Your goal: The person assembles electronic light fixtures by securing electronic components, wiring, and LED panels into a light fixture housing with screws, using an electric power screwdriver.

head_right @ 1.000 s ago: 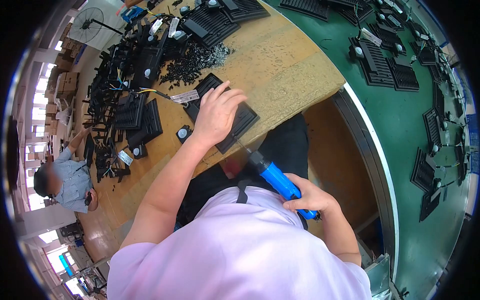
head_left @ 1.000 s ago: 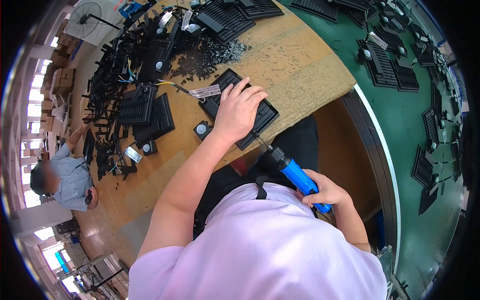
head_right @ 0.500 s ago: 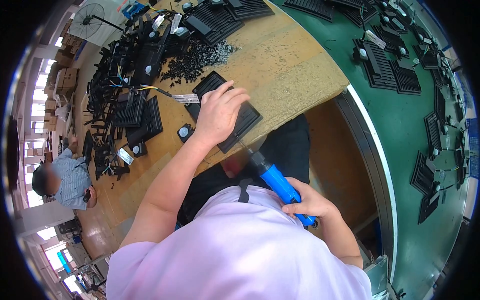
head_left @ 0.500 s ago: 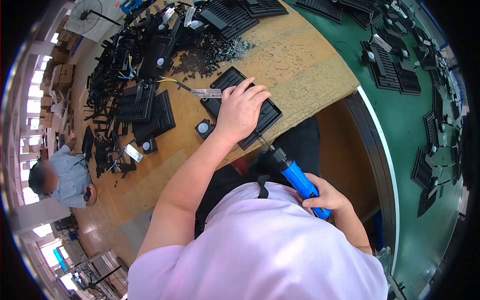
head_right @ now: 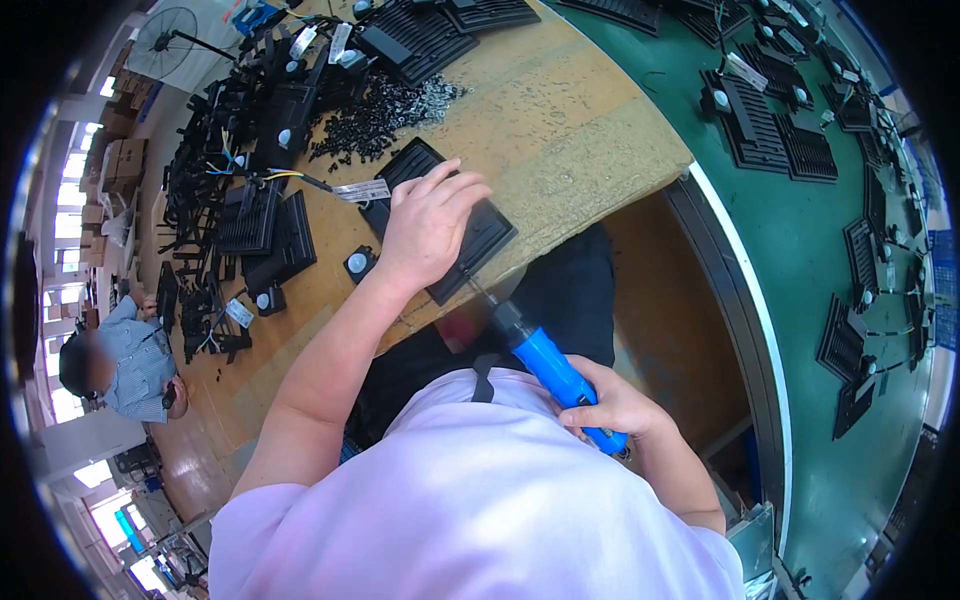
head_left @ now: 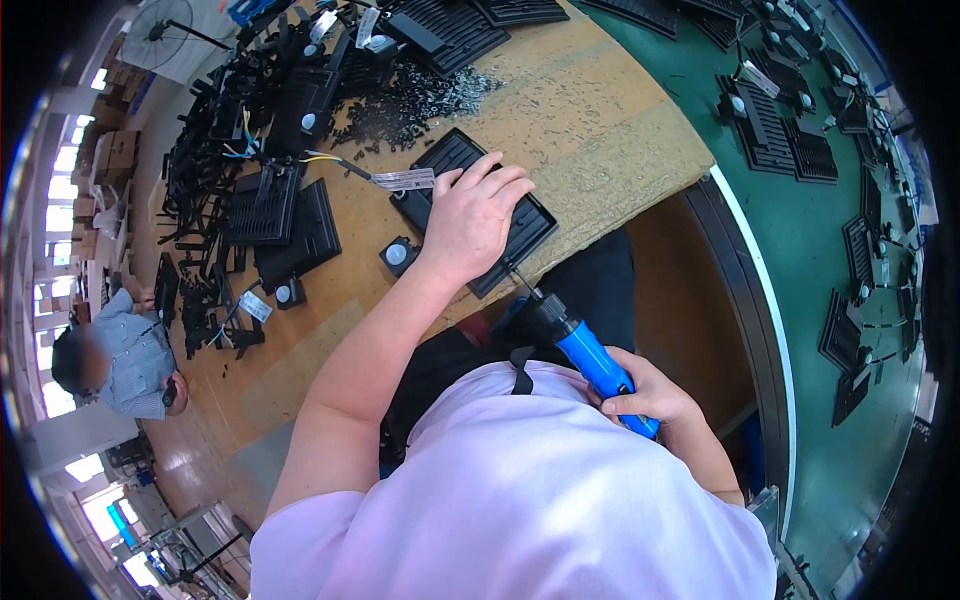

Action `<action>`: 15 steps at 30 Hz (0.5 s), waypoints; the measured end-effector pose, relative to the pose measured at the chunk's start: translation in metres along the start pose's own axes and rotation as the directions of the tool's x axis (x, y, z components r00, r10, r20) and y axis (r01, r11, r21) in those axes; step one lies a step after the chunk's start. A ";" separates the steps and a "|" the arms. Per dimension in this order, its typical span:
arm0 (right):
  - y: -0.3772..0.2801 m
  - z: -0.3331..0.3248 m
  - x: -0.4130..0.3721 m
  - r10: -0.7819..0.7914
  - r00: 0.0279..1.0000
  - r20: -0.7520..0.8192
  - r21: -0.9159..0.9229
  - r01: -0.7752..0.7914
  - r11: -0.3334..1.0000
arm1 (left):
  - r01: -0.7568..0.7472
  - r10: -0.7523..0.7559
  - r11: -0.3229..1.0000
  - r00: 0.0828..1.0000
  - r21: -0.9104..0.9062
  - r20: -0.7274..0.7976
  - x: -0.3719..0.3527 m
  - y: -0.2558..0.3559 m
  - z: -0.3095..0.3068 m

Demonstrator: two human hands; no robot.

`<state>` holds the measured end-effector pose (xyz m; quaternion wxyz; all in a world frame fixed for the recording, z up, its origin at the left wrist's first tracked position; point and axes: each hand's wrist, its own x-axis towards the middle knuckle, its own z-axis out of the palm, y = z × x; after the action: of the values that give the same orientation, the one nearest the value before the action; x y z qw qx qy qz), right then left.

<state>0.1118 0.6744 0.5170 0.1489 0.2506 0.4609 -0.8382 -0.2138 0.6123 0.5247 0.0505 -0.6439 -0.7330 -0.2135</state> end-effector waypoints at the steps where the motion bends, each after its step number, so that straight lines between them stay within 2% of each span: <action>1: -0.005 0.003 -0.001 0.010 1.000 -0.017 0.002 -0.010 1.000 | -0.001 0.001 1.000 1.000 0.002 0.002 0.000 0.000 0.000; 7: 0.000 0.005 0.000 -0.012 0.996 -0.090 -0.093 0.004 0.996 | 0.000 0.000 1.000 1.000 0.009 0.002 0.001 0.003 -0.001; 15: -0.005 0.005 -0.002 0.011 0.996 -0.092 -0.128 -0.023 0.992 | 0.011 -0.011 1.000 1.000 0.003 0.007 0.001 0.003 -0.001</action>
<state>0.1095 0.6729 0.5232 0.1505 0.2824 0.5182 -0.7932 -0.2115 0.6129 0.5260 0.0478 -0.6406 -0.7370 -0.2103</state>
